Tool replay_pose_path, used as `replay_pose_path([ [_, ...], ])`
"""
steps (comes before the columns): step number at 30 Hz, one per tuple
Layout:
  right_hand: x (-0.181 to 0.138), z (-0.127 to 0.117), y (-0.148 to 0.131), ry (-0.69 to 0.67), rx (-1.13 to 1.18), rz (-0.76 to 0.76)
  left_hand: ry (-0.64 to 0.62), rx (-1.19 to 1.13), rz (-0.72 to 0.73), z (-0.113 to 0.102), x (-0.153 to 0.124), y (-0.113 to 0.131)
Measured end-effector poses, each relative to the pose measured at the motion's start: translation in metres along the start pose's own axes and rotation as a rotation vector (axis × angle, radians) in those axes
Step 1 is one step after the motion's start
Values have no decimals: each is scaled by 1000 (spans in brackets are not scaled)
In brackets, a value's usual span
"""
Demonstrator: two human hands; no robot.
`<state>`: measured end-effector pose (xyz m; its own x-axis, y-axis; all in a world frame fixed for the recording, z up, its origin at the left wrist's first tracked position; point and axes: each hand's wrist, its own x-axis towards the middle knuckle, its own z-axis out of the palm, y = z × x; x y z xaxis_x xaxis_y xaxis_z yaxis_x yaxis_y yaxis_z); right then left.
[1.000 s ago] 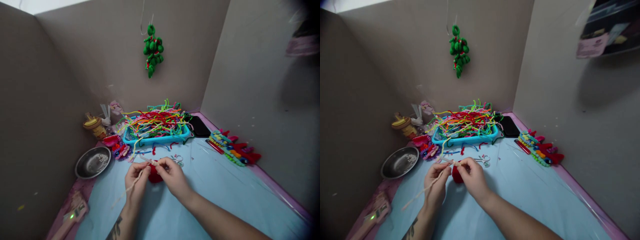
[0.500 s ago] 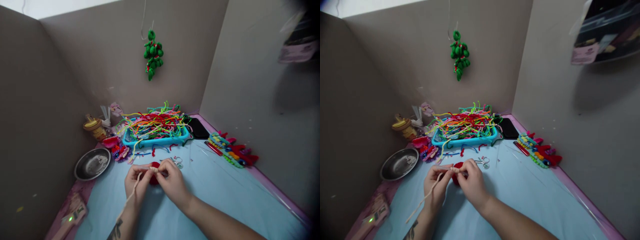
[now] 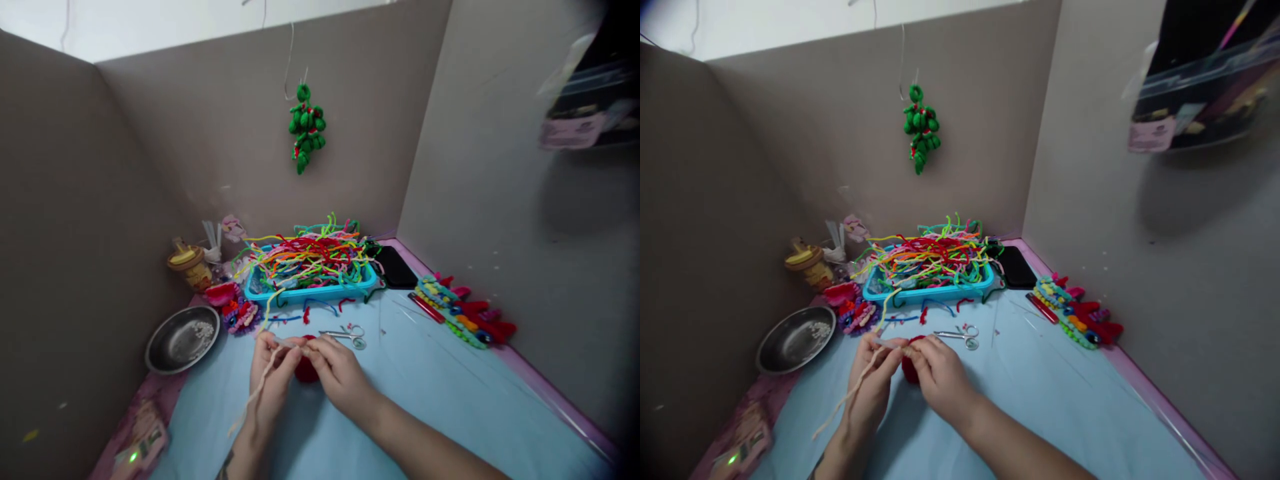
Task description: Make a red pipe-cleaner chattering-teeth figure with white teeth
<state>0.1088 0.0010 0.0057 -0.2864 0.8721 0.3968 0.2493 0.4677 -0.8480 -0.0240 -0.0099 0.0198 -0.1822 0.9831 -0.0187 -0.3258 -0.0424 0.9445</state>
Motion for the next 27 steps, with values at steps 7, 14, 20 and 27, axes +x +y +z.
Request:
replay_pose_path([
  [7,0,-1,-2,10,-29,29,-53,56,-26,-7,2,-4],
  [14,1,-4,-3,8,17,59,-44,273,122,-19,7,-9],
  [20,1,-5,-4,-84,165,97,0,353,182,-24,12,-9],
  [27,1,-4,-6,-154,366,209,-57,433,319,-20,9,-4],
])
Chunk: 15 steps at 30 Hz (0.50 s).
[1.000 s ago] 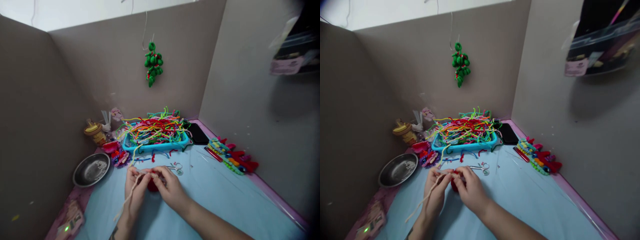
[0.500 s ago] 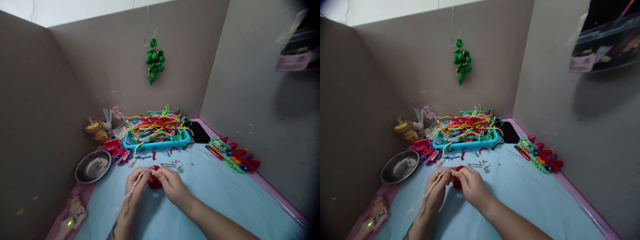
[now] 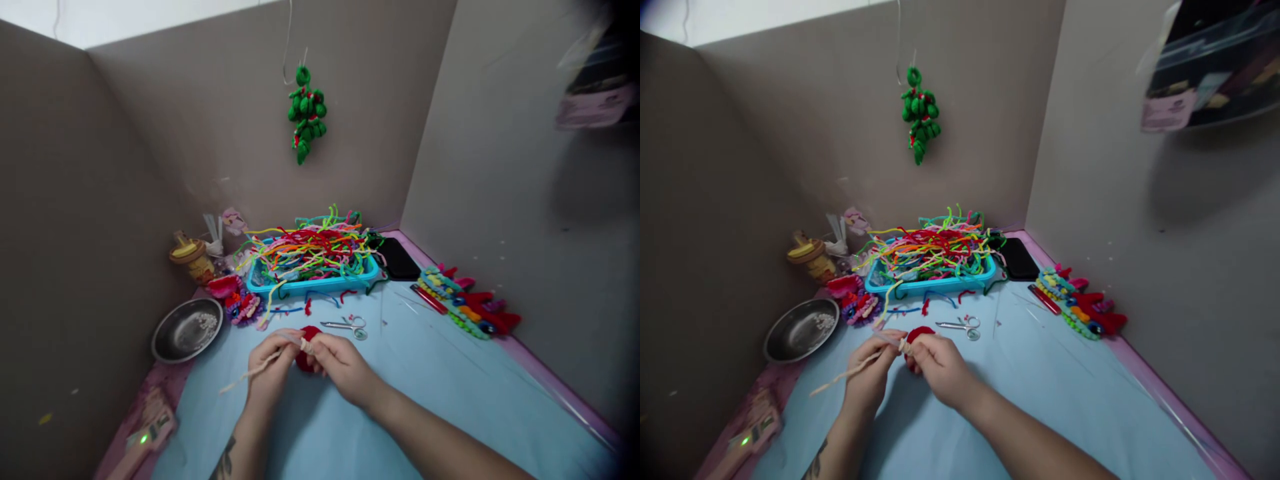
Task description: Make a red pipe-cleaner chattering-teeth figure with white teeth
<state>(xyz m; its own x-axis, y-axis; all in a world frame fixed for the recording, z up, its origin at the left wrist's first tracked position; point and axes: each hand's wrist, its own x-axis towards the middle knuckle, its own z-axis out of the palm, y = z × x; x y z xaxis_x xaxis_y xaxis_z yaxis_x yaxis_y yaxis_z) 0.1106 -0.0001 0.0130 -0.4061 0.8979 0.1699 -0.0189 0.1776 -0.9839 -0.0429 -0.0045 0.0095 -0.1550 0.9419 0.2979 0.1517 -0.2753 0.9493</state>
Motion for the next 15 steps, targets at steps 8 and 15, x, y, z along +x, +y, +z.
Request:
replay_pose_path([
  [8,0,0,2,118,-167,-81,-41,71,72,1,-2,7],
  [15,0,-2,4,140,-338,-143,-139,-221,-208,2,1,-4],
])
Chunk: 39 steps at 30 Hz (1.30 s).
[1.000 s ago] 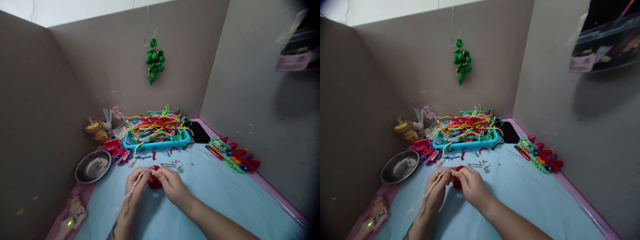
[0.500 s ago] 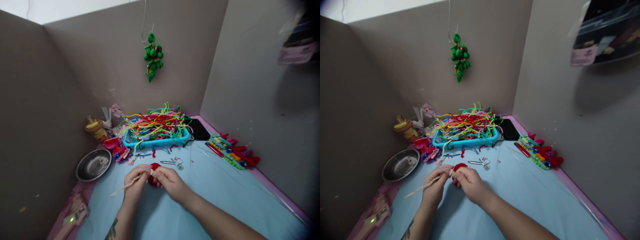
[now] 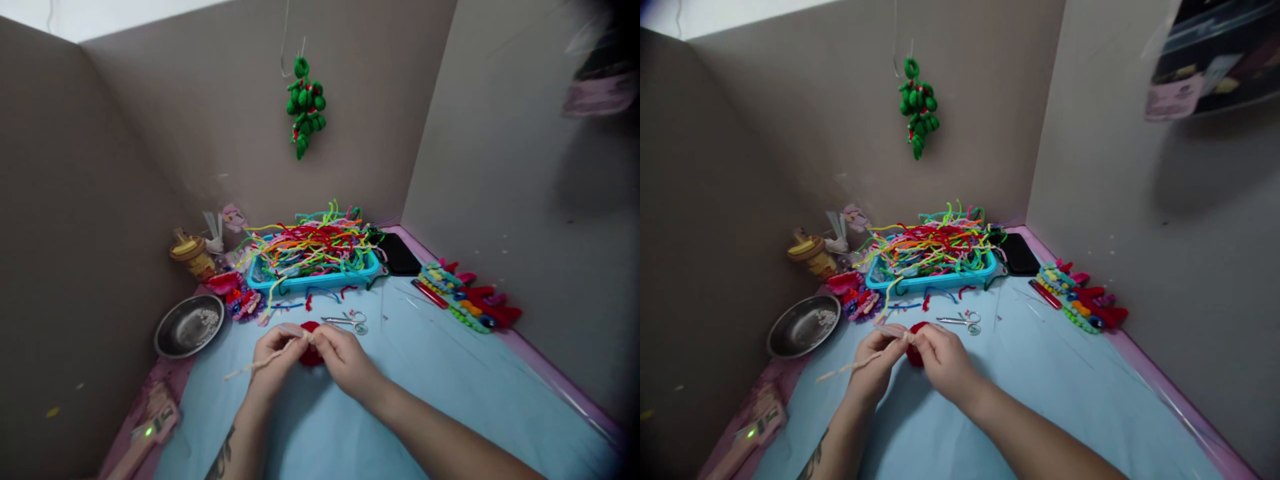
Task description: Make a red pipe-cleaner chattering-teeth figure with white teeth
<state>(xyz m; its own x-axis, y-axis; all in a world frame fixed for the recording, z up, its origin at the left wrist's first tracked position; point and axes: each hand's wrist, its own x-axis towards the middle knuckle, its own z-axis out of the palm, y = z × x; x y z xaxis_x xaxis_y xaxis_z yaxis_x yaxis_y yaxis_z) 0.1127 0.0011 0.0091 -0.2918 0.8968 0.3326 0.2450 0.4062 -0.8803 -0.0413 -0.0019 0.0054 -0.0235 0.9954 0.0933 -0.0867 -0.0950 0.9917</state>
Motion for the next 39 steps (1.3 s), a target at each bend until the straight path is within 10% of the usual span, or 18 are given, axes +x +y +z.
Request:
replay_pose_path([
  [39,-2,4,-3,191,14,50,154,4,-164,1,0,-6],
])
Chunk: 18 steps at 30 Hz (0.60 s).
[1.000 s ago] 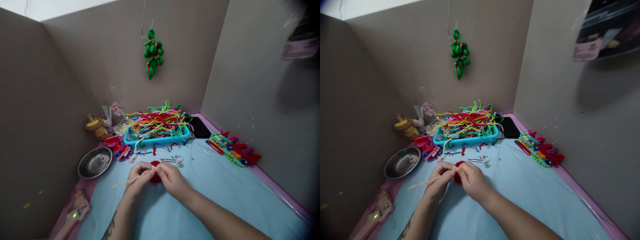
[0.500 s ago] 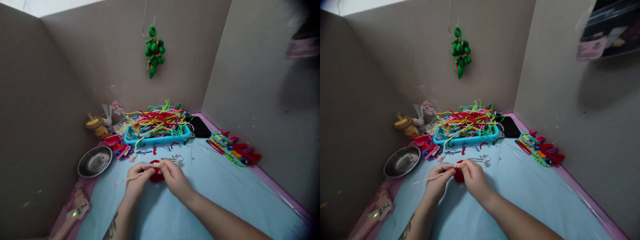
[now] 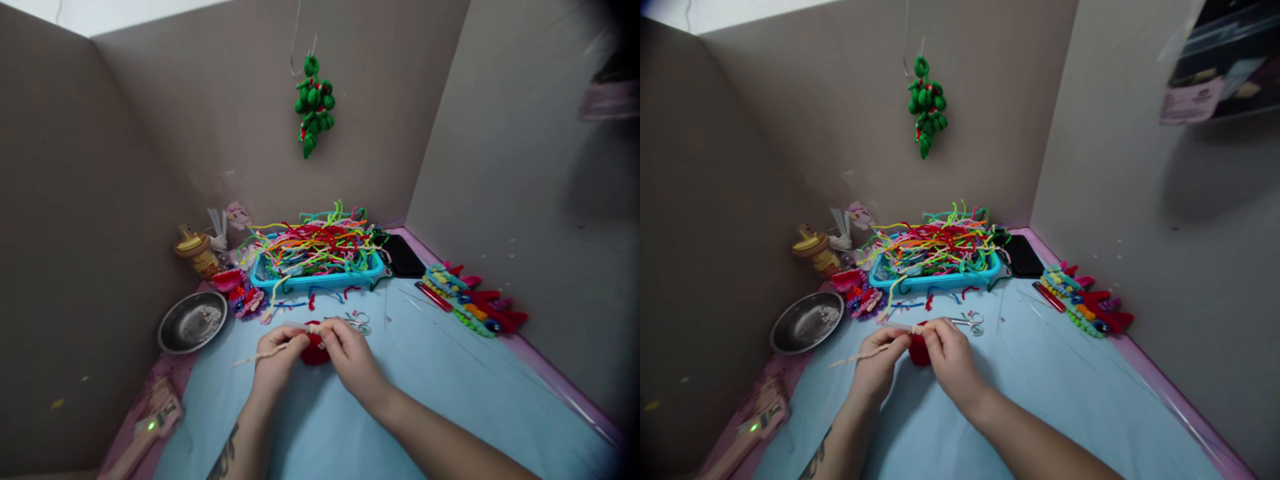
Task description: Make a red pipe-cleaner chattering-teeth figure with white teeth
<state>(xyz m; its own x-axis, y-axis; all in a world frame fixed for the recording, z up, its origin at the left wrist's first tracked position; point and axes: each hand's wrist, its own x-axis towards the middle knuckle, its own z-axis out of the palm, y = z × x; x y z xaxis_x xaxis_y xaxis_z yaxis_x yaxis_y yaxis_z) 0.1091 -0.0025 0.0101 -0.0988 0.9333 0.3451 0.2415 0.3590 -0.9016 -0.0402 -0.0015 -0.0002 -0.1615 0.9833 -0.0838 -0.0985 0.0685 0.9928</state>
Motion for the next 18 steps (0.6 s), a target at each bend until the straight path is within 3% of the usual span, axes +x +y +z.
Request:
replay_pose_path([
  [18,1,1,1,88,-26,-35,-48,-38,54,1,-1,1],
])
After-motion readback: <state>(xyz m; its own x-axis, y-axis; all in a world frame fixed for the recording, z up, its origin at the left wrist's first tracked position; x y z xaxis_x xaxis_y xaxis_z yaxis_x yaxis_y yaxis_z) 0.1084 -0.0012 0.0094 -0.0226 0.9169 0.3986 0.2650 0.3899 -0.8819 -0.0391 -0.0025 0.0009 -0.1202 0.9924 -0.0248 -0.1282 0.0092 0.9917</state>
